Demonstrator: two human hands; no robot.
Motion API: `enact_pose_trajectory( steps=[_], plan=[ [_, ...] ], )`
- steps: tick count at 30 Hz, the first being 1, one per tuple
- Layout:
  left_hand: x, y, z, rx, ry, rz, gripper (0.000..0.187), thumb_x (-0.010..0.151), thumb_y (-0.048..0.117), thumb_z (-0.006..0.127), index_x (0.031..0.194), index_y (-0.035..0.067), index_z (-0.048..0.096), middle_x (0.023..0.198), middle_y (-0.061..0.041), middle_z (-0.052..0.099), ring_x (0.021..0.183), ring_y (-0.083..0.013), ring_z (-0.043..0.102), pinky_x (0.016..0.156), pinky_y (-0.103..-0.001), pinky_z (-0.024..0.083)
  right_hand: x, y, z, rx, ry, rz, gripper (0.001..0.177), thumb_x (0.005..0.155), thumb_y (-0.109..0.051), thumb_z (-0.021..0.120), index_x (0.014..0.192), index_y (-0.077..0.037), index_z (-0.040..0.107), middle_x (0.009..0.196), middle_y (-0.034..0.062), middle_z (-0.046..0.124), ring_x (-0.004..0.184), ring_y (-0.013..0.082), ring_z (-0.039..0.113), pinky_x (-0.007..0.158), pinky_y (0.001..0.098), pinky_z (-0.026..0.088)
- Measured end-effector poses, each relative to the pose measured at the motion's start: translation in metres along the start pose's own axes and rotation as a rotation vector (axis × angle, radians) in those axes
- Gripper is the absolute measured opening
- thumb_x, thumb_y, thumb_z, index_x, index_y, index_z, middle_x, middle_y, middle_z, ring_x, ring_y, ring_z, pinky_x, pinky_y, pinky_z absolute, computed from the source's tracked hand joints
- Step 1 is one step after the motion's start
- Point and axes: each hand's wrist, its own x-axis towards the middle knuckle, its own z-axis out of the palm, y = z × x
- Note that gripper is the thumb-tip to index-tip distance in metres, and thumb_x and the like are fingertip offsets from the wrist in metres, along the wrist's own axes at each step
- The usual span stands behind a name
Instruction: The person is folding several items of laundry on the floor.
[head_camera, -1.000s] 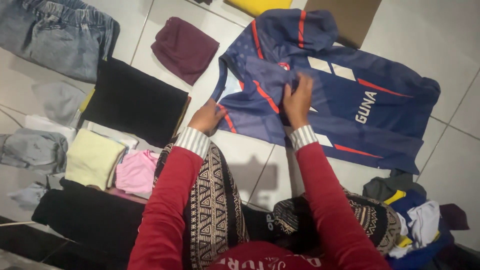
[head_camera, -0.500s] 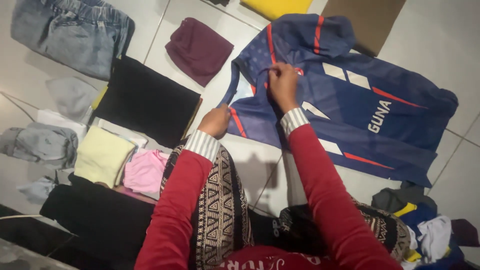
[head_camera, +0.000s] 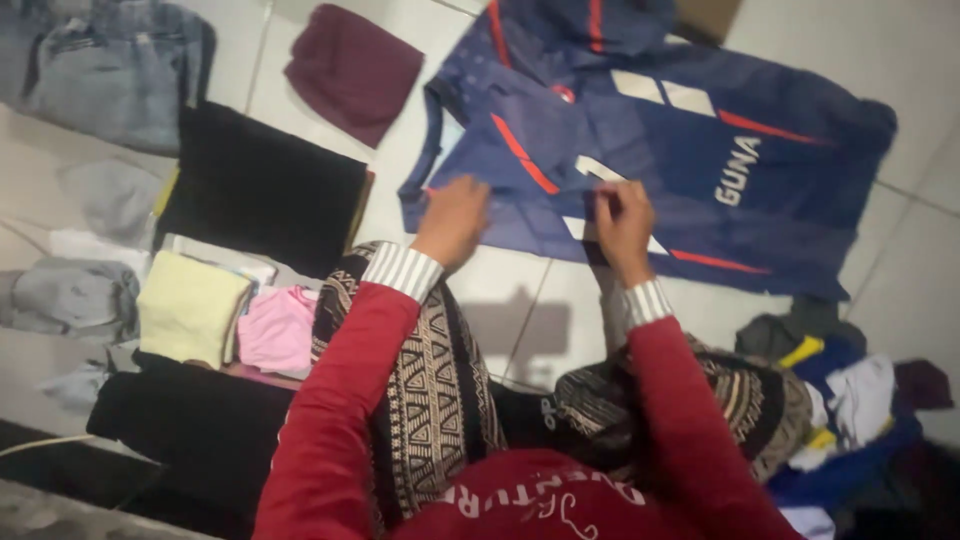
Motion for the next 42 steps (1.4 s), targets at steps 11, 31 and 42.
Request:
enact_pose_trajectory(
  steps=[11, 31, 42],
  plan=[
    [-0.015, 0.005, 0.111, 0.43, -0.07, 0.209, 0.023, 0.089, 0.015, 0.059, 0.112, 0.012, 0.06, 0.109, -0.01, 0.06, 0.106, -0.0282, 0.059, 0.083, -0.047, 0.046, -0.068, 0.024, -0.1, -0.307, -0.331, -0.084, 0.019, 0.077, 0.002, 0.064, 0.093, -0.006, 0.07, 0.099, 0.0165, 0.068, 0.1, 0.0396, 0.061, 0.089, 0.0502, 0.048],
    [-0.001, 0.108, 0.154, -0.111, 0.018, 0.439, 0.029, 0.097, 0.008, 0.054, 0.124, 0.0, 0.06, 0.133, -0.023, 0.058, 0.126, -0.0418, 0.056, 0.109, -0.05, 0.045, -0.09, 0.216, -0.235, -0.122, -0.013, 0.348, 0.024, 0.092, -0.007, 0.067, 0.115, -0.005, 0.071, 0.103, 0.0131, 0.074, 0.093, 0.0251, 0.075, 0.084, 0.0357, 0.058],
    [0.026, 0.258, 0.222, -0.021, -0.237, 0.662, 0.063, 0.101, 0.029, 0.058, 0.154, 0.001, 0.039, 0.163, -0.021, 0.033, 0.152, -0.0376, 0.028, 0.124, -0.054, 0.019, -0.135, 0.265, -0.285, -0.202, 0.115, 0.617, 0.019, 0.086, -0.024, 0.084, 0.095, -0.008, 0.078, 0.087, 0.0112, 0.076, 0.08, 0.0212, 0.074, 0.075, 0.0324, 0.056]
  ],
)
